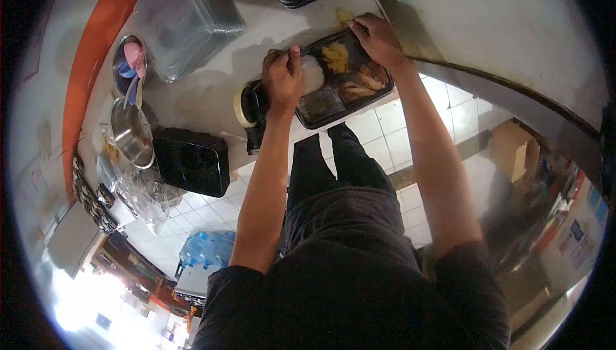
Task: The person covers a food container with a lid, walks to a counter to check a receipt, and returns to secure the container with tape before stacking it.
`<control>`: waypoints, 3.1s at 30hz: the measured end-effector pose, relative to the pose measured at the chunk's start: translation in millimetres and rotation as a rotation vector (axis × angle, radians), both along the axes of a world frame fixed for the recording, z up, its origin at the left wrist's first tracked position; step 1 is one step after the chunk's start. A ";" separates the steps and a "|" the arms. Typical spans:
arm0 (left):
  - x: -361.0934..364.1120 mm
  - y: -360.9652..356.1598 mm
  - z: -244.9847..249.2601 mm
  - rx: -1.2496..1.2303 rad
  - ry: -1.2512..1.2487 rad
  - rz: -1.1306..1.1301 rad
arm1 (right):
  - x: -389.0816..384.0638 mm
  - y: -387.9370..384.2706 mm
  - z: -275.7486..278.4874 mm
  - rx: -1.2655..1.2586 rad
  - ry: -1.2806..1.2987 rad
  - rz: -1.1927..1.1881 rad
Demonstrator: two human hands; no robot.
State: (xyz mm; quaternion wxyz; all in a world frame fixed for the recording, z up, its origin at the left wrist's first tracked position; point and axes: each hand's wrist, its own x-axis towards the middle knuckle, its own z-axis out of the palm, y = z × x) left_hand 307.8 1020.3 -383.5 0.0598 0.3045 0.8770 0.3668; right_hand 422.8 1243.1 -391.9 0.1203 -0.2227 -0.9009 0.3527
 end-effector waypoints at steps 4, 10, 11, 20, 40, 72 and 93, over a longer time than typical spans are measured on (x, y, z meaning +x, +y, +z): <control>-2.1 -2.3 1.2 -0.034 -0.005 -0.021 | -8.9 1.5 7.1 0.029 -0.051 0.011; 64.8 -35.7 24.4 -0.067 -0.260 0.186 | 44.5 -20.7 34.2 -0.079 -0.303 -0.357; 82.9 -41.9 27.9 -0.159 -0.353 0.250 | 55.1 -31.2 38.0 -0.169 -0.305 -0.366; 75.9 -40.2 61.6 0.062 -1.062 0.469 | 94.8 -48.1 85.8 -0.367 -0.113 -0.425; 8.8 -265.0 242.2 1.090 -1.318 0.365 | 70.2 -263.2 133.1 -1.117 0.165 -0.310; -78.0 -427.6 287.2 1.182 -1.355 0.300 | 27.1 -415.4 0.1 -0.236 0.411 -0.481; -81.4 -400.3 354.0 1.264 -1.485 0.140 | -43.6 -511.0 384.9 -0.355 0.600 0.127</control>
